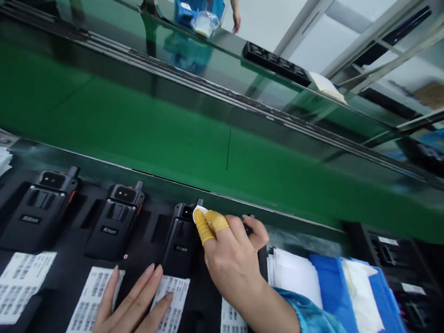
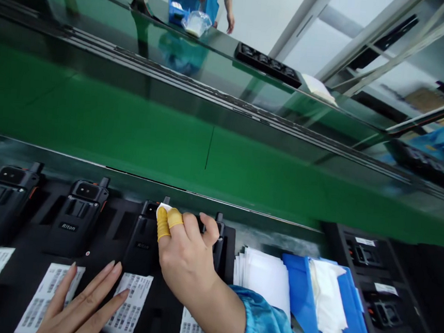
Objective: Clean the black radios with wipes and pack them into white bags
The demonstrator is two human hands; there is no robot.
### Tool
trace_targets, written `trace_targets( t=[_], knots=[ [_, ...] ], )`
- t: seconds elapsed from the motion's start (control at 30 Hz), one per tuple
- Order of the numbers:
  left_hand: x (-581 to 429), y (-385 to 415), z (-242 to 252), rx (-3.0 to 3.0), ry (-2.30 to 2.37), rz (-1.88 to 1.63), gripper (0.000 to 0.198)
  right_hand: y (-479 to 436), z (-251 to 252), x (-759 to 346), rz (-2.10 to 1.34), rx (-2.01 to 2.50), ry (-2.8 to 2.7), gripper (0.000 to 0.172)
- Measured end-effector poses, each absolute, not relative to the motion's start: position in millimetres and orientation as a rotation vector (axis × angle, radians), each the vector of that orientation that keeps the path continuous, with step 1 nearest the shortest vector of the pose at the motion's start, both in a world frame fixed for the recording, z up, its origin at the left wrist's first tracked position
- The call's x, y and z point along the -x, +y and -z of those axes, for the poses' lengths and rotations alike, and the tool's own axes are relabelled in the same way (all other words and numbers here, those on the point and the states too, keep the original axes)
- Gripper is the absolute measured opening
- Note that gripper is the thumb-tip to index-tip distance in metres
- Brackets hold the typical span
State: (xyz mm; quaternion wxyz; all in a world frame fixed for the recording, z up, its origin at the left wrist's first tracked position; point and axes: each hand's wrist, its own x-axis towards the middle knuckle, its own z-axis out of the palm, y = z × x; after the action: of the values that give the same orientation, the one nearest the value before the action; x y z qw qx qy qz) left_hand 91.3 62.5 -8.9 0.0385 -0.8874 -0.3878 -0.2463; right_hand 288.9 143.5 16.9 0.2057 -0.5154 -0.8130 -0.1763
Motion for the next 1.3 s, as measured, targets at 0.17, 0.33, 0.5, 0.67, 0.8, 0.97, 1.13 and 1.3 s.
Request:
trace_targets(
  t=[0.17,0.33,0.5,0.67,0.8,0.97,1.13,1.3],
  knots=[
    [-99,58,12,2.675,-1.376,0.900,0.027,138,-18,-291,0.525,1.420,-2.314,0.030],
    [-88,67,2,2.783,-1.143,0.645,0.029,135,-18,-291,0.591,1.367,-2.323,0.026],
    [-87,67,-1,2.768,-1.153,0.677,0.032,127,-11,-291,0.516,1.447,-2.294,0.024],
    [-89,59,-1,2.798,-1.244,0.616,0.035,125,-9,-299,0.474,1.610,-2.178,0.027],
    [-90,48,1,2.773,-1.302,0.666,0.037,122,-19,-308,0.457,1.659,-2.081,0.029],
    [-75,29,-10,2.687,-1.419,0.822,0.031,113,-44,-305,0.548,1.444,-2.299,0.022],
    [-33,21,-20,2.579,-1.586,0.607,0.031,119,-58,-268,0.601,1.377,-2.260,0.023],
    [-15,30,-9,2.556,-1.556,0.546,0.035,140,-50,-231,0.595,1.354,-2.304,0.022]
  ],
)
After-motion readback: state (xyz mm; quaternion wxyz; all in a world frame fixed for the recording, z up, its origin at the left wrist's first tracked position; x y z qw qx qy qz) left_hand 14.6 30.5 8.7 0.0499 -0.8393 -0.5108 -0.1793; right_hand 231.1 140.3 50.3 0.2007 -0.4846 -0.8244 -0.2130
